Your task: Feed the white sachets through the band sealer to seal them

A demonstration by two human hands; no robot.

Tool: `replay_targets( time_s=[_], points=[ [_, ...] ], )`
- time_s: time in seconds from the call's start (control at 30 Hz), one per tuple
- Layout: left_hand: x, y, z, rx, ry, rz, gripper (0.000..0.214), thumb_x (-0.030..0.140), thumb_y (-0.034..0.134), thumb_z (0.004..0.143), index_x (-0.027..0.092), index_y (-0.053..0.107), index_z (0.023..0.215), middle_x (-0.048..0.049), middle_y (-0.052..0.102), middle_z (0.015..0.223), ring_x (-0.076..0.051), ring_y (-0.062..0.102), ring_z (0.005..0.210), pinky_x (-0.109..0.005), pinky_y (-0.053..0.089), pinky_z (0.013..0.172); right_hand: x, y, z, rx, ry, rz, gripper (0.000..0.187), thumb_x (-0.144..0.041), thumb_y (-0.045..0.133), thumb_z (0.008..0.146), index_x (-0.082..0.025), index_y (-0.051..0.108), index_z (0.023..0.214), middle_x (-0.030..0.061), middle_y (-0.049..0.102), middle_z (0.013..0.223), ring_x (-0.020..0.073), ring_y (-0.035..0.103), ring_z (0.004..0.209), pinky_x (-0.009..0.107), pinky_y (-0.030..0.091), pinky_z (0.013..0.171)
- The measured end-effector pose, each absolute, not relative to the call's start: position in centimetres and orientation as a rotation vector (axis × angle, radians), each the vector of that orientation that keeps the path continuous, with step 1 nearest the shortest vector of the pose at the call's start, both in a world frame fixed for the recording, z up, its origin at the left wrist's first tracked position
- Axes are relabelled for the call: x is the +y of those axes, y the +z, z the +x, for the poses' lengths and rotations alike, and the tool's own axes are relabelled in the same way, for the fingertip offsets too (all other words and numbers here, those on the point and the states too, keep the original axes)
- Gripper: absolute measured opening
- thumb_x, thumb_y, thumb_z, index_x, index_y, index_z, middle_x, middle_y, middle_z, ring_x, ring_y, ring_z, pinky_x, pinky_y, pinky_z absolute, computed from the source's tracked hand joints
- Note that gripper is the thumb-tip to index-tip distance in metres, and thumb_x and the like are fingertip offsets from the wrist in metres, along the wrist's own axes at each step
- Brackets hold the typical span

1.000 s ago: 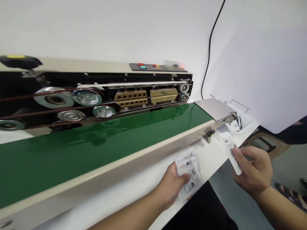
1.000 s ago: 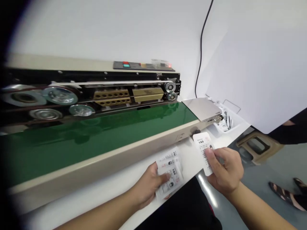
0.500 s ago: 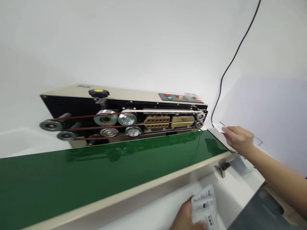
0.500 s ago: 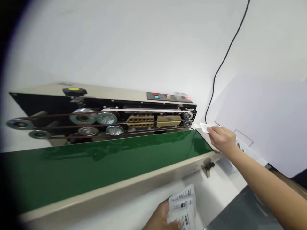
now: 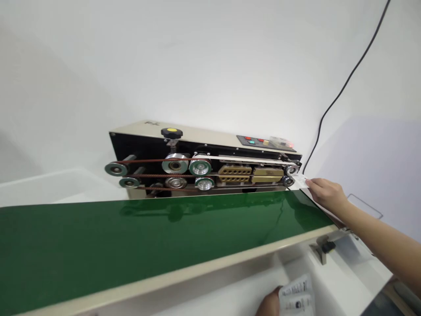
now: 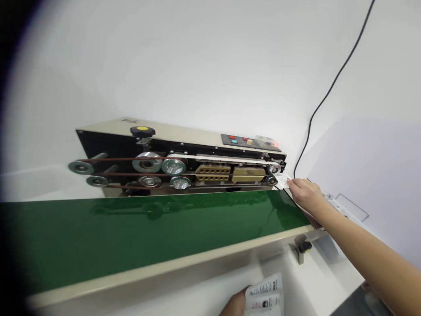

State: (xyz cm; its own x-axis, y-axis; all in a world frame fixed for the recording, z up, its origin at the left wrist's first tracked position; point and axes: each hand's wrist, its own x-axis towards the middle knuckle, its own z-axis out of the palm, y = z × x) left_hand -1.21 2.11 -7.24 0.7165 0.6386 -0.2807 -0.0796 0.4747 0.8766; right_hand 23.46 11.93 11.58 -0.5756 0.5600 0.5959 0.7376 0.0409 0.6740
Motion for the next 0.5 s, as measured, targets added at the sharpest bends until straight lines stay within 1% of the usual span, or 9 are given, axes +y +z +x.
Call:
replay_targets(
  time_s=[0.13,0.23,0.33,0.43,0.5],
  points=[
    [2.5,-6.9,-0.9,0.664,0.498,0.935,0.008,0.029,0.064,0.066,0.024,0.067,0.071,-0.0008,0.063,0.060,-0.029,0.066,0.085,-0.040,0.051,0.075,12.2,11.9,23.1,-2.185,-1.587,-1.269,0.017,-0.021,0.053,0.085,-0.020,0.069,0.081,0.0006,0.071,0.075,0.0101,0.058,0.061,0.024,0.032,0.051],
    [2.6,-6.2,-0.8,0.645,0.477,0.923,0.015,0.026,0.065,0.063,0.027,0.068,0.078,0.0001,0.065,0.064,-0.028,0.066,0.084,-0.038,0.051,0.072,12.4,12.1,22.6,-2.194,-1.549,-1.204,0.017,-0.023,0.053,0.085,-0.020,0.069,0.080,0.0002,0.071,0.074,0.0096,0.058,0.061,0.023,0.032,0.049],
    [2.4,-5.8,-0.8,0.612,0.440,0.918,0.028,0.025,0.069,0.060,0.026,0.069,0.088,-0.0009,0.066,0.066,-0.029,0.066,0.082,-0.038,0.051,0.072,12.5,12.0,21.8,-2.178,-1.478,-1.173,0.017,-0.022,0.053,0.084,-0.019,0.069,0.080,0.0006,0.071,0.075,0.0098,0.059,0.061,0.022,0.033,0.049],
    [1.9,-5.8,-1.1,0.578,0.509,0.964,0.040,0.025,0.074,0.055,0.024,0.068,0.094,-0.0031,0.068,0.071,-0.029,0.065,0.085,-0.039,0.051,0.074,12.3,11.9,20.9,-2.167,-1.415,-1.200,0.016,-0.022,0.054,0.083,-0.019,0.069,0.081,0.0015,0.071,0.076,0.0110,0.061,0.062,0.022,0.035,0.049],
    [1.7,-6.0,-1.4,0.558,0.569,1.021,0.043,0.023,0.075,0.054,0.024,0.068,0.096,-0.0044,0.070,0.077,-0.029,0.065,0.088,-0.038,0.051,0.075,12.2,11.9,20.3,-2.168,-1.412,-1.182,0.015,-0.021,0.054,0.083,-0.018,0.069,0.083,0.0024,0.071,0.077,0.0119,0.062,0.063,0.021,0.037,0.050]
  ],
)
